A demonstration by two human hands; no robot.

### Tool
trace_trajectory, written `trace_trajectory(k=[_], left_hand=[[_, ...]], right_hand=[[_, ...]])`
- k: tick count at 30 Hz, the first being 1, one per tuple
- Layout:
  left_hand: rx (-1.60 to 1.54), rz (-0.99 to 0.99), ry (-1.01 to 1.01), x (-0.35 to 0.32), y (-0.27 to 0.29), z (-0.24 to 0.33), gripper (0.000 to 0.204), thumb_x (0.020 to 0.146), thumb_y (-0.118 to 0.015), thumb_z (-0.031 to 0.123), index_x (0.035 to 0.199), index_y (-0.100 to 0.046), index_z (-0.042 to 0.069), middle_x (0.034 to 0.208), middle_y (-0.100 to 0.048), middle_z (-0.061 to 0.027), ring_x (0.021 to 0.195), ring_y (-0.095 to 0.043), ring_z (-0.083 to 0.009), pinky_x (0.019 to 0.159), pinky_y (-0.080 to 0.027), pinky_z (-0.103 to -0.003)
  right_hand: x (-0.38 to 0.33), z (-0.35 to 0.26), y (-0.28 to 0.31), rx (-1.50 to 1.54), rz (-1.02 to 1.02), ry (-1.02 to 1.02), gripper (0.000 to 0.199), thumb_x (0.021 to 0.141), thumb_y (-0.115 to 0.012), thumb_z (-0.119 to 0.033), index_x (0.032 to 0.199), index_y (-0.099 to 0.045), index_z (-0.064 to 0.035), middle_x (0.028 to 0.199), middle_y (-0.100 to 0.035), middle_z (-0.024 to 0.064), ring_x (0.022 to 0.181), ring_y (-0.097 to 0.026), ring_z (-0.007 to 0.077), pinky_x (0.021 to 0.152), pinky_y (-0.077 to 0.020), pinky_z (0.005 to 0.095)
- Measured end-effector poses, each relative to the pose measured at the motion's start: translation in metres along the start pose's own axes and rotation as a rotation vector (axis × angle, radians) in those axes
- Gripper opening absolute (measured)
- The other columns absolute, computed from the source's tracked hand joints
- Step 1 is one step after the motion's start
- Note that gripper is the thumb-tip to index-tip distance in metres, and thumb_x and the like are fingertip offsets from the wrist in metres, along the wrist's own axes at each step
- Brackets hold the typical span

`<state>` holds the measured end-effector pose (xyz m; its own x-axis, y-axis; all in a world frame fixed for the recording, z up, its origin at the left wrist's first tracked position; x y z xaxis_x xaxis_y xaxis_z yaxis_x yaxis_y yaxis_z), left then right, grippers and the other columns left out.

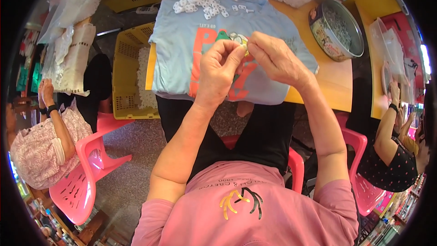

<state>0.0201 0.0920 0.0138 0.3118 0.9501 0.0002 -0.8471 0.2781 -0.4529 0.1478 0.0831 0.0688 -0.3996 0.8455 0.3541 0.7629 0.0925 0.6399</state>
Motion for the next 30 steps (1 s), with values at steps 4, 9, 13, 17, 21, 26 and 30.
trace_trajectory(k=[4,9,13,17,21,26,30], left_hand=[[0.076,0.001,-0.026,-0.001,0.003,0.0,0.012,0.096,-0.064,0.013,0.095,-0.061,0.001,0.081,-0.063,0.0008,0.067,-0.055,-0.0032,0.06,-0.045,-0.019],[0.076,-0.024,-0.003,-0.004,-0.004,0.006,0.01,0.097,-0.062,0.011,0.098,-0.06,0.001,0.083,-0.063,-0.0008,0.075,-0.058,-0.0062,0.066,-0.049,-0.021],[0.069,-0.045,0.009,-0.003,-0.003,0.004,0.01,0.098,-0.06,0.009,0.098,-0.059,-0.001,0.09,-0.066,-0.0047,0.086,-0.065,-0.0098,0.075,-0.057,-0.024],[0.068,-0.036,-0.003,-0.003,-0.004,0.005,0.009,0.098,-0.059,0.008,0.098,-0.059,-0.001,0.089,-0.065,-0.0037,0.086,-0.064,-0.0088,0.074,-0.056,-0.024],[0.054,-0.012,-0.027,-0.002,-0.003,0.003,0.01,0.097,-0.062,0.012,0.096,-0.059,0.002,0.078,-0.06,0.0022,0.067,-0.051,-0.0033,0.06,-0.043,-0.019],[0.051,-0.052,-0.013,-0.003,-0.004,0.003,0.007,0.098,-0.059,0.007,0.095,-0.058,0.001,0.086,-0.063,-0.0016,0.083,-0.062,-0.007,0.07,-0.054,-0.023],[-0.021,-0.007,-0.004,-0.002,-0.001,-0.001,0.009,0.098,-0.059,0.009,0.096,-0.059,0.001,0.084,-0.062,-0.0005,0.077,-0.058,-0.0047,0.068,-0.053,-0.022]], right_hand=[[0.0,-0.006,0.002,0.0,0.012,0.01,0.012,0.096,-0.05,-0.007,0.087,-0.049,0.0006,0.076,-0.05,0.0154,0.069,-0.053,0.0351,0.063,-0.0426,0.0409],[-0.001,-0.006,0.004,-0.018,-0.009,0.002,0.011,0.095,-0.05,-0.006,0.086,-0.049,0.0004,0.076,-0.048,0.0146,0.067,-0.051,0.0339,0.062,-0.0419,0.0405],[0.002,-0.006,0.002,-0.032,-0.015,0.019,0.009,0.094,-0.052,-0.004,0.086,-0.049,0.0009,0.076,-0.048,0.0143,0.067,-0.051,0.0333,0.061,-0.0419,0.04],[0.005,-0.007,0.0,0.0,-0.017,0.03,0.016,0.095,-0.053,-0.005,0.084,-0.043,0.0009,0.076,-0.046,0.0157,0.068,-0.051,0.0363,0.06,-0.0415,0.0434],[0.005,-0.009,-0.002,-0.048,-0.03,0.057,0.01,0.094,-0.052,-0.003,0.086,-0.049,0.0016,0.076,-0.047,0.0144,0.067,-0.052,0.0332,0.06,-0.0424,0.0398],[0.004,-0.01,0.004,-0.094,-0.048,0.041,0.014,0.096,-0.051,-0.006,0.084,-0.049,0.0013,0.078,-0.051,0.0135,0.068,-0.054,0.0307,0.061,-0.0443,0.0374],[0.02,0.014,0.014,0.076,-0.19,-0.202,0.016,0.098,-0.053,-0.012,0.089,-0.056,0.0022,0.079,-0.06,0.0107,0.07,-0.057,0.0198,0.064,-0.0467,0.0325]])
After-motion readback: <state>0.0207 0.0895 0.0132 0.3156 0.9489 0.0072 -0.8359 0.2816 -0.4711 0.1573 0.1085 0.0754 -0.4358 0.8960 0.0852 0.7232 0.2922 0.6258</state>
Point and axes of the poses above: each hand's wrist, its own x-axis towards the middle knuckle, its own y-axis out of the back of the hand, z = x × y, the point moved 7 cm from there along x, towards the middle knuckle
